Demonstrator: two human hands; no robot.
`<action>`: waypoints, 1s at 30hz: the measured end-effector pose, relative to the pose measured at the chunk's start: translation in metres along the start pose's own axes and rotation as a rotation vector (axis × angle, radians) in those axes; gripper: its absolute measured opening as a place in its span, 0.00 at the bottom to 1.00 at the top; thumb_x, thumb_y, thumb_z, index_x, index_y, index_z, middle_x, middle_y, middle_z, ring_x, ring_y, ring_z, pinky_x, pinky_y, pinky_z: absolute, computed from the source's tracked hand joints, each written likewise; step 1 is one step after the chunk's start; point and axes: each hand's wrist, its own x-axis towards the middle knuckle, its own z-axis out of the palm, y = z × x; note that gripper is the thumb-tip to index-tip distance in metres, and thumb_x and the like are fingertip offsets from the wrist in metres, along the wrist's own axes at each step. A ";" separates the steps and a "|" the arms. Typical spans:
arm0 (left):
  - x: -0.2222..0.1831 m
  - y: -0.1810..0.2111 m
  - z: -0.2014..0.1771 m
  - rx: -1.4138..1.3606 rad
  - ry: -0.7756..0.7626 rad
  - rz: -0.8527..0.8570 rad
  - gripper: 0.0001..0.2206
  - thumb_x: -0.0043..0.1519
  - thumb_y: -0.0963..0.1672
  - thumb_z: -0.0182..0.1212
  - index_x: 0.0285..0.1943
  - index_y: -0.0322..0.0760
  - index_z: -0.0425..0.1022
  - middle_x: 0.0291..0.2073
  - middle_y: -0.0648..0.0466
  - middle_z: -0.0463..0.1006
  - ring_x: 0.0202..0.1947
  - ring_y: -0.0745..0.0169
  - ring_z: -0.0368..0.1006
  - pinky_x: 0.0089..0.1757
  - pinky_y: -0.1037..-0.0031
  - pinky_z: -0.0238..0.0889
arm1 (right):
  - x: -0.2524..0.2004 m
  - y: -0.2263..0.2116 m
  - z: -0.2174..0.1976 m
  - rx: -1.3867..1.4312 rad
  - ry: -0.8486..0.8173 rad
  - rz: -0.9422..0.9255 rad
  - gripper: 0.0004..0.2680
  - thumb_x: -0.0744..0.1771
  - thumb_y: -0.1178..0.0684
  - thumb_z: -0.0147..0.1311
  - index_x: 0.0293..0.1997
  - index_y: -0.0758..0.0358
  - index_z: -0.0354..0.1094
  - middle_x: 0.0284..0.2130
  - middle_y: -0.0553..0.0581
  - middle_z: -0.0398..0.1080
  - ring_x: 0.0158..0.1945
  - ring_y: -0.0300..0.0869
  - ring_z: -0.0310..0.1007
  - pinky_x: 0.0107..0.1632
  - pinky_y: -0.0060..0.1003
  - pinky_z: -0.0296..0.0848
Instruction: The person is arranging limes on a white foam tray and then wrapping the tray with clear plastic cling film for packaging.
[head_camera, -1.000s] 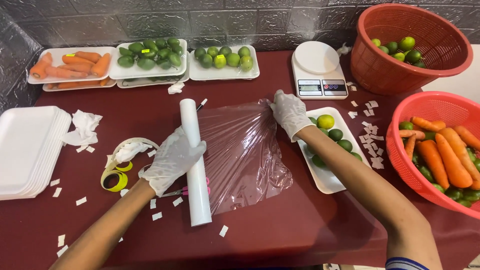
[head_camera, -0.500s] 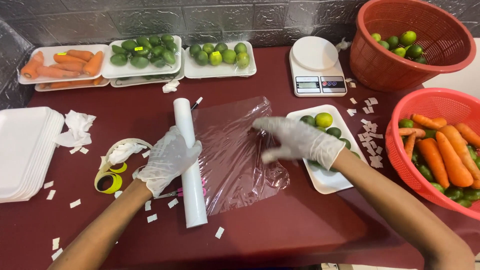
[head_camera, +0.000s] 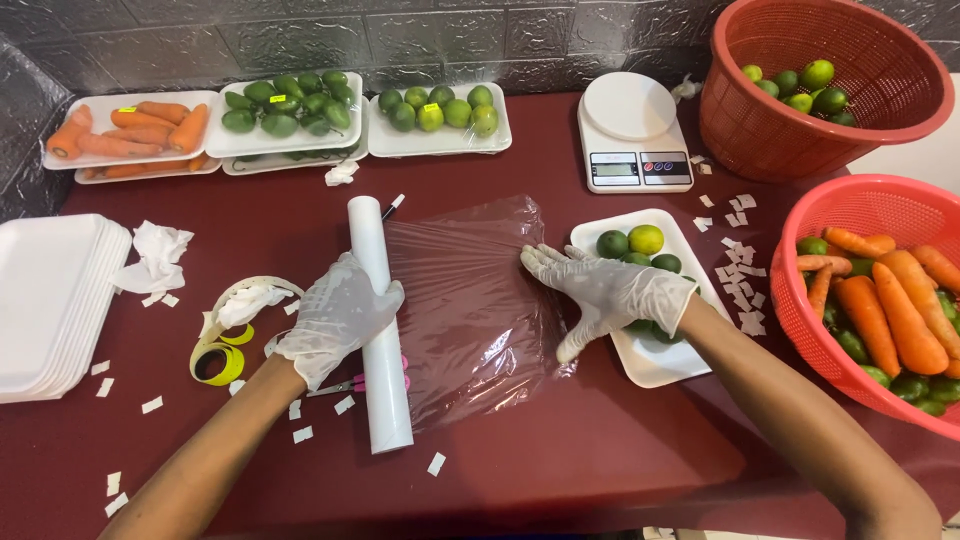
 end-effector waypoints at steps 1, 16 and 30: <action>0.001 -0.001 0.000 -0.001 0.002 -0.001 0.29 0.56 0.58 0.57 0.56 0.33 0.67 0.48 0.42 0.79 0.54 0.42 0.77 0.54 0.54 0.70 | 0.001 0.001 0.000 -0.002 0.000 -0.002 0.54 0.55 0.25 0.71 0.78 0.68 0.29 0.76 0.68 0.38 0.79 0.57 0.35 0.77 0.56 0.34; 0.018 -0.014 0.014 0.037 0.014 0.005 0.34 0.54 0.61 0.57 0.60 0.36 0.67 0.47 0.45 0.79 0.54 0.45 0.77 0.51 0.56 0.71 | 0.000 0.004 0.022 -0.061 0.054 -0.032 0.50 0.59 0.28 0.70 0.77 0.68 0.31 0.75 0.69 0.40 0.77 0.60 0.40 0.76 0.57 0.43; 0.010 0.052 0.026 0.436 0.835 0.926 0.32 0.50 0.49 0.73 0.66 0.41 0.71 0.51 0.49 0.76 0.50 0.53 0.74 0.50 0.64 0.67 | -0.034 -0.017 0.115 -0.112 0.587 0.419 0.29 0.63 0.40 0.62 0.72 0.41 0.54 0.41 0.36 0.78 0.48 0.36 0.77 0.48 0.42 0.81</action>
